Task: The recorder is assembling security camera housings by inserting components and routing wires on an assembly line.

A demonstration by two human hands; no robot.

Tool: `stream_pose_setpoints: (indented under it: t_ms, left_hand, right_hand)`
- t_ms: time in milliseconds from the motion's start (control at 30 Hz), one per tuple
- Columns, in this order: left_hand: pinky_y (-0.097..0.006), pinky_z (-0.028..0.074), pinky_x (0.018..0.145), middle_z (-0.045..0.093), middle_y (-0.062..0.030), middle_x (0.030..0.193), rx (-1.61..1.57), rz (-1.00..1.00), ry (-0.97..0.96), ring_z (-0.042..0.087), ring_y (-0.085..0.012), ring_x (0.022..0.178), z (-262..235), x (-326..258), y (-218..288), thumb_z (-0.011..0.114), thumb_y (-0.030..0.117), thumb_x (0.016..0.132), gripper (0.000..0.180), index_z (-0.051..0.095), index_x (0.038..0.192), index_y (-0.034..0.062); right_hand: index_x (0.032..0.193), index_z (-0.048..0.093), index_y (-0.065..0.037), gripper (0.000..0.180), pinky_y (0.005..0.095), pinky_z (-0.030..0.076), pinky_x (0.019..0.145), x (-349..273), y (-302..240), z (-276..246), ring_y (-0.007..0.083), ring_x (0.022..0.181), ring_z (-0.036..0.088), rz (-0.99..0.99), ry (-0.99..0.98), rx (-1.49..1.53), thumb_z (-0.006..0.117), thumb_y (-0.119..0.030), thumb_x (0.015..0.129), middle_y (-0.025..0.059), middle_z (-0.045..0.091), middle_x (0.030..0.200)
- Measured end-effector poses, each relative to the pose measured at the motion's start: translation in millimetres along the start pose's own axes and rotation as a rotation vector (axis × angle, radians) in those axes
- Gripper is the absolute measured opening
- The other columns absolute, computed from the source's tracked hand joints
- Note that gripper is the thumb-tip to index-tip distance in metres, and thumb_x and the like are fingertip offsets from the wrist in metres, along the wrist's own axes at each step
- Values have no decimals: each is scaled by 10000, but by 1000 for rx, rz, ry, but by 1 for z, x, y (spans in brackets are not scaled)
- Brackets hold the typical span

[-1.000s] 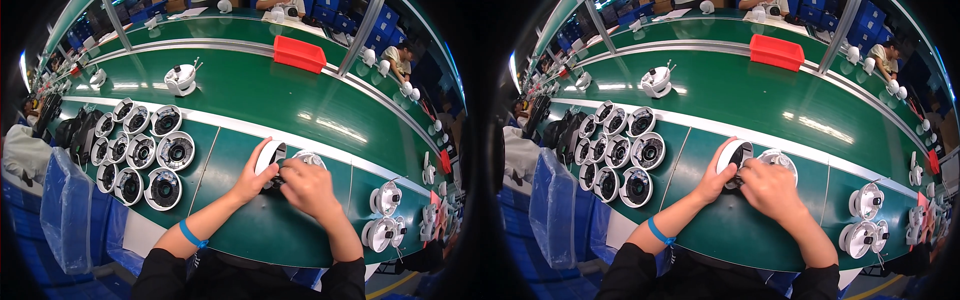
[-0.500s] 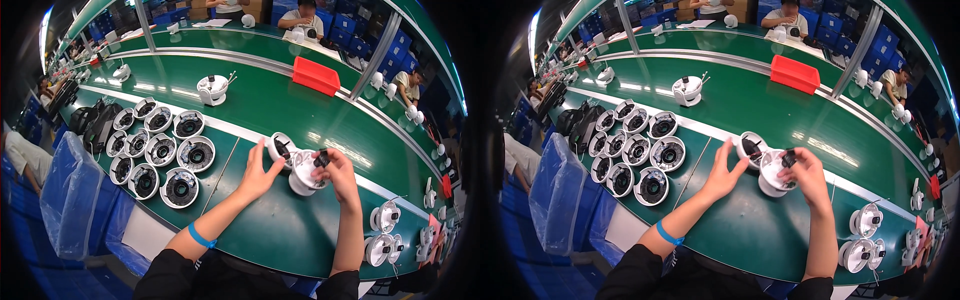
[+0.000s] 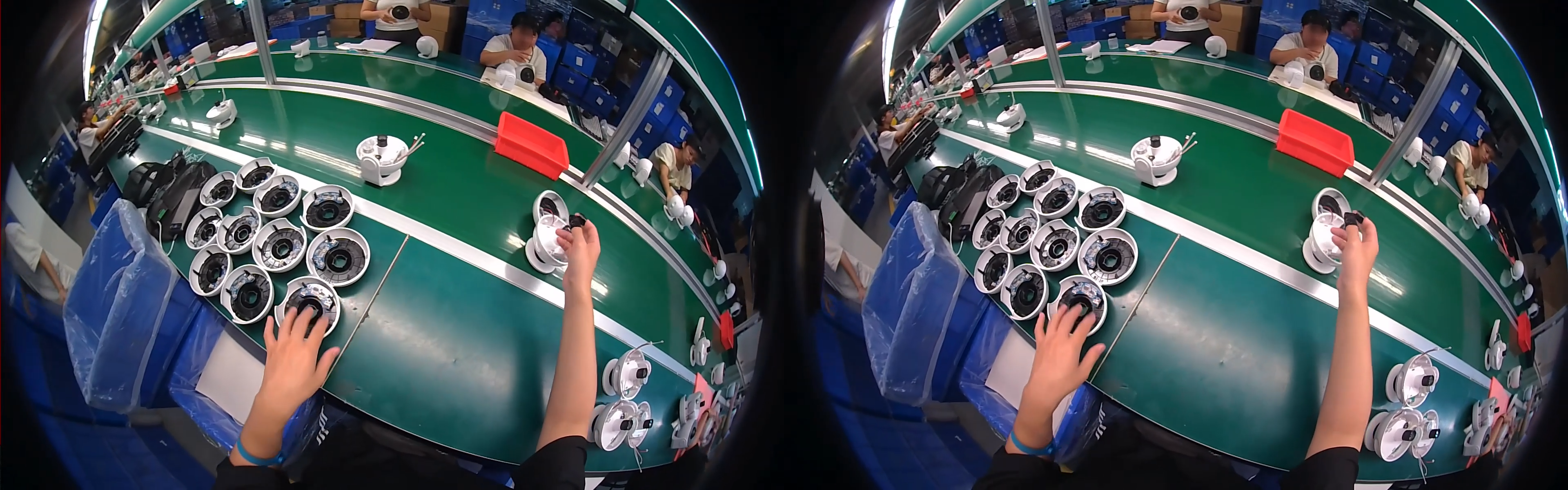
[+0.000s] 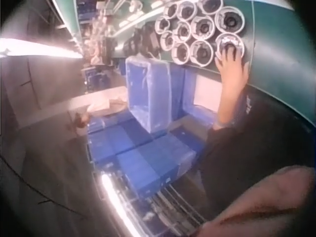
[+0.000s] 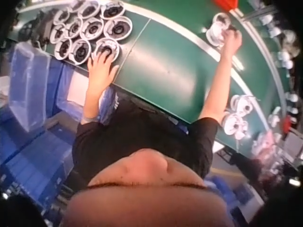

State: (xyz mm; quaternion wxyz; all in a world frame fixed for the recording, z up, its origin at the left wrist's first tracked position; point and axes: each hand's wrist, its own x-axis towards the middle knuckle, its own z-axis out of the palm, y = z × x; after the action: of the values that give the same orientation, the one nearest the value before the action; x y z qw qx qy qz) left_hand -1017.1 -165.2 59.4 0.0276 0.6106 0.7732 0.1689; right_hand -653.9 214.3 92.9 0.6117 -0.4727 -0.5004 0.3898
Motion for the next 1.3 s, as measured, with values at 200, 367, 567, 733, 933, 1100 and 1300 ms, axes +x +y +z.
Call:
stream_pose_setpoints:
  t_ms: [200,367,567,733,933,1100,1300]
  left_hand:
    - [-692,207,1178,702,-108,1186,-178,132,113,586,-346,1287,-1,-19,-50,841,302,817,310,617,836,89]
    - [-683,184,1201,566,-191,1426,-283,160,359,432,-454,1421,-3,-23,-75,733,101,851,242,628,1065,59]
    - [-477,438,1062,354,-275,1547,-622,-231,503,476,-401,1332,10,-34,-99,748,135,870,800,331,1528,-46]
    - [-441,458,1024,508,-253,1408,-764,-353,472,593,-369,1141,13,-13,-111,768,161,852,856,314,1545,-51]
    - [-486,437,1004,626,-230,1265,-555,-267,490,607,-407,1111,22,-8,-126,767,268,848,772,443,1480,-34]
    - [-478,427,1002,648,-202,1231,-393,-157,368,608,-396,1124,-3,-7,-115,734,253,872,677,497,1447,-14]
    - [-303,533,758,694,-111,1054,-1052,-157,118,665,-177,873,11,-11,-55,715,45,920,518,567,1416,28]
  right_hand:
    - [1231,628,-35,281,259,528,650,-60,-10,124,129,784,690,219,-663,-85,531,-143,990,94,736,1088]
    - [1213,665,-66,245,250,513,664,-62,20,218,125,800,687,418,-635,137,576,-213,1038,72,736,1098]
    - [1252,658,4,397,300,554,636,-59,35,334,154,803,712,236,-393,-43,699,-192,909,90,723,1068]
    - [1033,756,-14,309,394,553,739,-39,50,372,232,736,705,-113,-166,-454,760,-230,813,150,754,925]
    - [900,796,-55,146,327,524,678,-25,43,359,146,732,688,59,-259,-303,685,-147,882,66,760,804]
    - [1062,707,50,204,268,594,779,-36,13,315,170,921,731,56,-544,0,518,28,989,122,753,1045]
    - [1135,698,77,218,256,598,811,-45,-29,226,172,922,733,55,-524,-10,547,40,982,129,742,1031]
